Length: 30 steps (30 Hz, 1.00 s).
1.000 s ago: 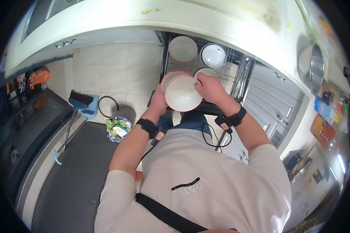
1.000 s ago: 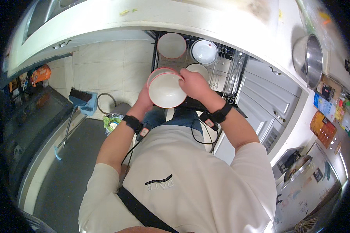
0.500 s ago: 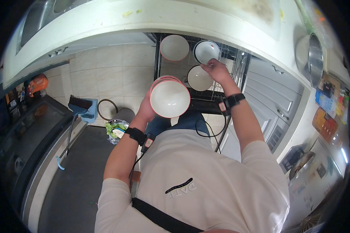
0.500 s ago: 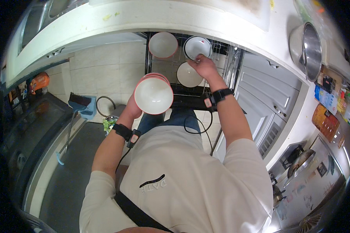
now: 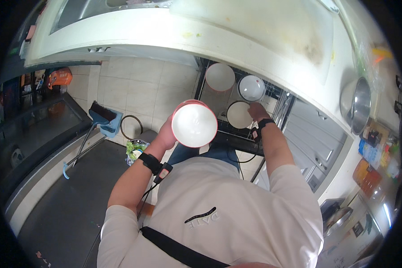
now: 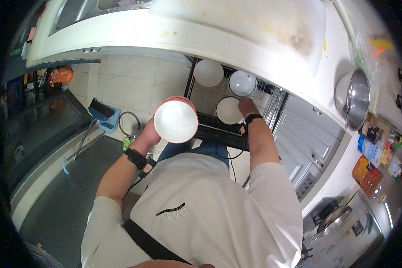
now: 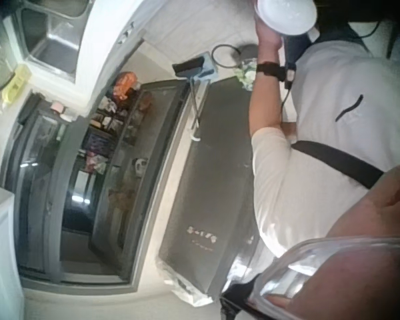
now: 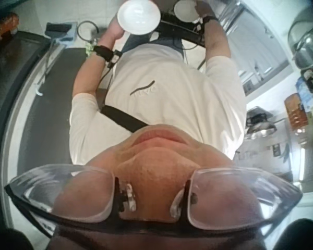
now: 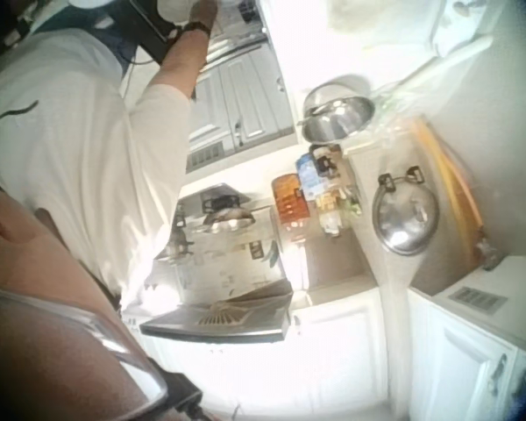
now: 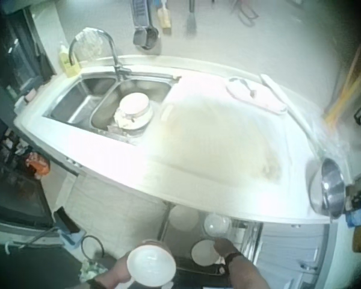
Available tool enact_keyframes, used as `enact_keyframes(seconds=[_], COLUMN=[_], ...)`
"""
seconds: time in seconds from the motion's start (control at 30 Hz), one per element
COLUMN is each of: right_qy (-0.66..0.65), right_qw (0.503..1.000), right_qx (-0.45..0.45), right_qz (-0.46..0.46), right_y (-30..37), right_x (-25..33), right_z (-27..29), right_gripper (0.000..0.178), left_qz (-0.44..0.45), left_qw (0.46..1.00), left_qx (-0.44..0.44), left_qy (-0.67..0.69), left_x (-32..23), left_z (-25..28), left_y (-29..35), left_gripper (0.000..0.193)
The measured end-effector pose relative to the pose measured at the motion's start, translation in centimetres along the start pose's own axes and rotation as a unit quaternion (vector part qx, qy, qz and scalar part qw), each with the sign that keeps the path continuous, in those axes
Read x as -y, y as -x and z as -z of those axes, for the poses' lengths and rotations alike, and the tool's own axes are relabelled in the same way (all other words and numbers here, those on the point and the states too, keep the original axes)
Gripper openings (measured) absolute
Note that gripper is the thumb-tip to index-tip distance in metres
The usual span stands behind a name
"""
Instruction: The person arranges sliced oranges on a plate, carries it to the dining table, and places it among other dishes. They then retrieve bowls from a cabinet, place them on the counter, and ladle a hot liquid from a pot into the bowls.
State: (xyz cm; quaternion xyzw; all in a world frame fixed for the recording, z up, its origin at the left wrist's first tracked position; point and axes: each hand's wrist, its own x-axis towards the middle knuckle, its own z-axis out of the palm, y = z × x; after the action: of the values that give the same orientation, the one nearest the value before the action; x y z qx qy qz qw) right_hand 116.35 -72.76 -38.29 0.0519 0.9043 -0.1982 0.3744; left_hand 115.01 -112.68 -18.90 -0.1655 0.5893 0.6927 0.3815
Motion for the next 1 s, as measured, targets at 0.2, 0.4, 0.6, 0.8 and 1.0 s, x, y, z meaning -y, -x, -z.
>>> enact_keyframes(seconds=[0.2, 0.4, 0.6, 0.8, 1.0], right_qy=[0.055, 0.050, -0.113, -0.232, 0.268], right_qw=[0.998, 0.996, 0.993, 0.971, 0.901], right_qx=[-0.043, -0.008, 0.027, -0.001, -0.325], right_qz=[-0.002, -0.070, -0.028, 0.060, 0.103], right_y=[1.0, 5.2, 13.7, 20.0, 12.3], right_x=[0.1, 3.4, 11.7, 23.8, 45.0], right_z=[0.0, 2.9, 13.6, 30.7, 45.1], right_gripper=[0.042, 0.041, 0.033, 0.032, 0.021], left_qz=[-0.072, -0.151, -0.020, -0.007, -0.059], left_qw=[0.994, 0.984, 0.995, 0.993, 0.986], left_qx=[0.012, 0.027, 0.059, 0.075, 0.083], left_qy=[-0.085, -0.086, 0.074, 0.096, 0.134], left_x=[-0.2, -0.6, -1.4, -3.6, -6.2], left_z=[0.9, 0.4, 1.0, 2.8, 3.6], left_y=[0.1, 1.3, 2.3, 5.0, 7.9], left_gripper=[0.043, 0.043, 0.032, 0.035, 0.038])
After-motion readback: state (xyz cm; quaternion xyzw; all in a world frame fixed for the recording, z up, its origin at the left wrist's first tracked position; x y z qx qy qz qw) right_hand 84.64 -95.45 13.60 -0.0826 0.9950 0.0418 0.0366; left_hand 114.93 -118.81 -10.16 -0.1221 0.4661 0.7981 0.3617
